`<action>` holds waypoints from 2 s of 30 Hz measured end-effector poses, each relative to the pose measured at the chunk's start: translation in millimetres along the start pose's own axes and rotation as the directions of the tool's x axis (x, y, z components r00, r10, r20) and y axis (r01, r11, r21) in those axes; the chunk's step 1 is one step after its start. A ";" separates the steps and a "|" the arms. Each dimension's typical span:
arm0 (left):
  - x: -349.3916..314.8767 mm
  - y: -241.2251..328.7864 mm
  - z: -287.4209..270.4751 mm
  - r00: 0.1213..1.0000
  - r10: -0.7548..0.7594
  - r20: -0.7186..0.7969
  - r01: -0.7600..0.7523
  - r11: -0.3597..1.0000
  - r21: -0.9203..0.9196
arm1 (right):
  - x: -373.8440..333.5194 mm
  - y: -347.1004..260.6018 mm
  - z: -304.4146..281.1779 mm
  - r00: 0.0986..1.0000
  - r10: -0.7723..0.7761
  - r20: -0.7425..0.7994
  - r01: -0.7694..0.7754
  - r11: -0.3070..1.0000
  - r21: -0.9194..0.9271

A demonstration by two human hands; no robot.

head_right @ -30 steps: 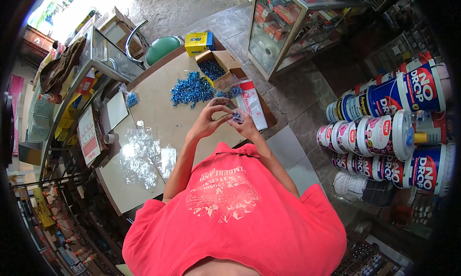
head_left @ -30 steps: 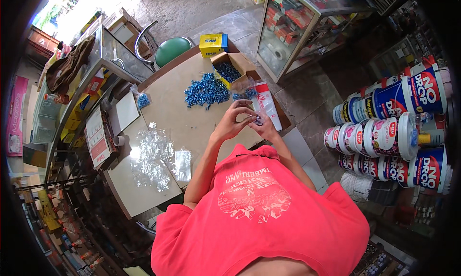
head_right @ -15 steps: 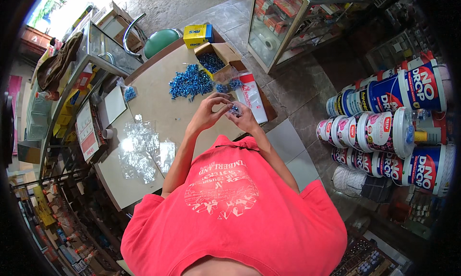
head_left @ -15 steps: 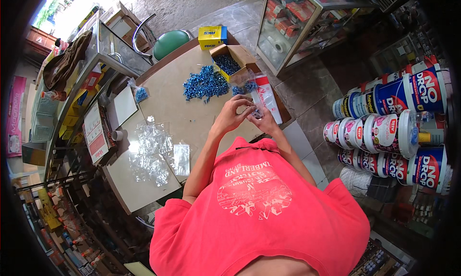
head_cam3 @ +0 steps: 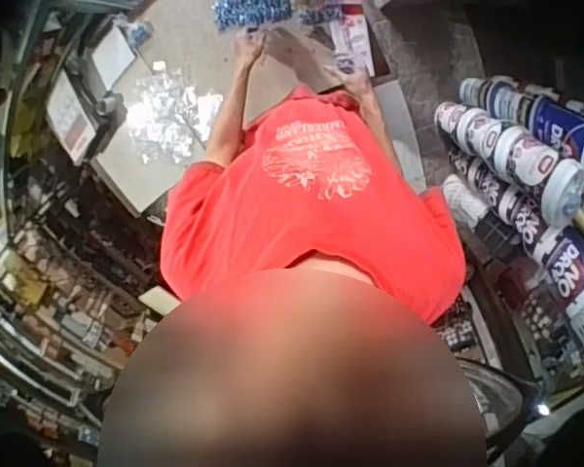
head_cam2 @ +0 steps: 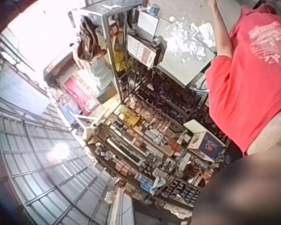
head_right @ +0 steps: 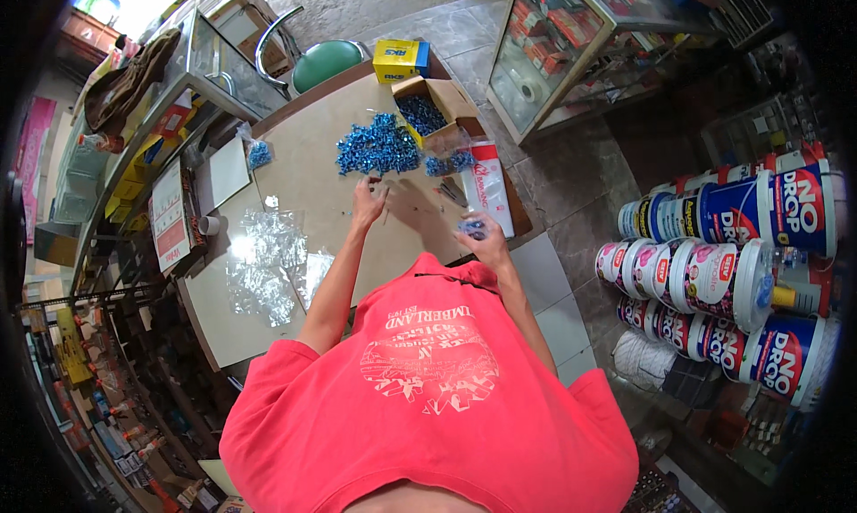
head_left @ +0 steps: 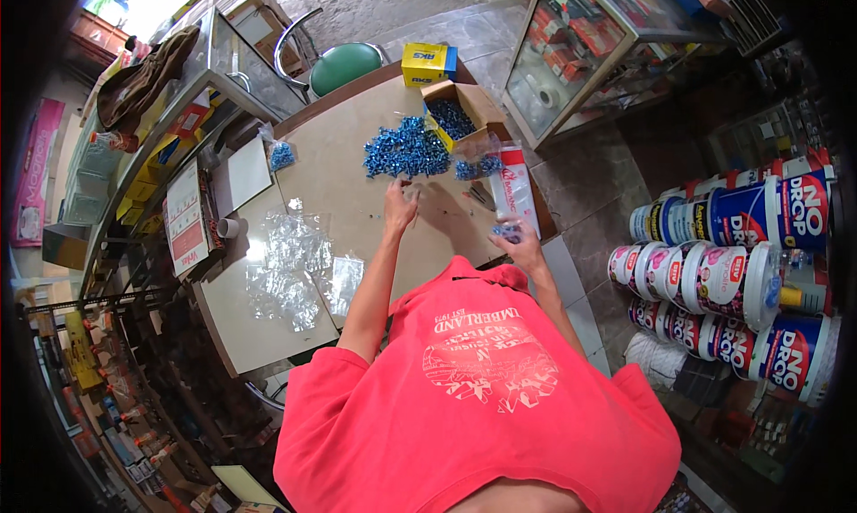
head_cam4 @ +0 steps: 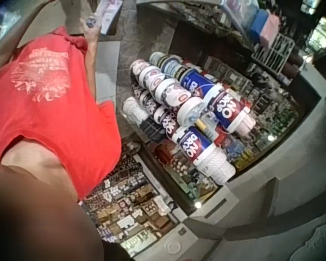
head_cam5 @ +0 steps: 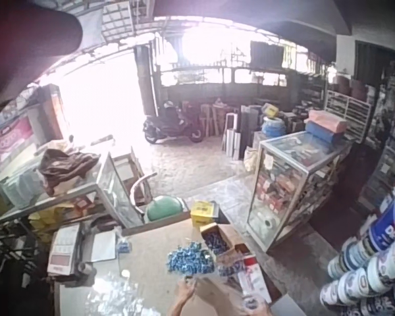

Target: Sorting small blue plastic wall anchors from a box into small clear plastic bags.

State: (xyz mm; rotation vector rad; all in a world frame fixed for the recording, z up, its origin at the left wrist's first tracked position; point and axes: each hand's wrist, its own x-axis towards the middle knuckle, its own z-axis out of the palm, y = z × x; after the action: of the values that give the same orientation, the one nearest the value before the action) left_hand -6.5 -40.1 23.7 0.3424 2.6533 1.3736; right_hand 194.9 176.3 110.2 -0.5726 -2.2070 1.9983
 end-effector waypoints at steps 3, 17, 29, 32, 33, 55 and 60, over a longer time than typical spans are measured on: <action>8.0 -18.5 -4.1 0.997 0.060 -0.040 -0.052 0.985 0.167 | -10.4 20.3 -8.7 0.998 0.054 -0.040 -0.057 0.996 -0.072; 31.5 -25.4 -6.1 0.988 0.034 -0.148 0.007 0.963 0.268 | -15.6 16.3 -14.3 0.997 0.040 -0.071 -0.048 0.993 -0.107; 7.3 52.0 -20.9 0.996 0.068 -0.063 -0.088 0.911 -0.404 | 5.1 11.3 -4.5 0.997 0.057 -0.047 -0.063 0.989 -0.132; -13.6 120.2 -36.3 0.959 0.269 0.084 -0.203 0.867 -0.455 | 18.9 11.6 0.9 0.999 -0.033 0.015 0.034 0.997 -0.064; -20.6 140.9 -41.7 0.909 0.386 0.155 -0.277 0.840 -0.467 | 22.5 9.4 2.3 0.999 -0.032 0.028 0.034 0.993 -0.112; -46.0 205.7 -39.7 0.672 0.670 0.314 -0.572 0.740 -0.354 | 29.6 18.0 6.6 0.978 -0.163 0.132 0.171 0.984 -0.053; -49.0 201.5 -44.1 0.666 0.636 0.390 -0.639 0.756 -0.142 | 24.0 -1.4 8.5 0.995 -0.051 0.082 0.063 0.987 -0.148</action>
State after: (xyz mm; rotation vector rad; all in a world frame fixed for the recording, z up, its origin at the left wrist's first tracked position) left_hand 59.0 24.9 214.6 1.5122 2.2351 1.2265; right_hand 169.7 176.6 106.4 -0.4484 -2.4066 1.8688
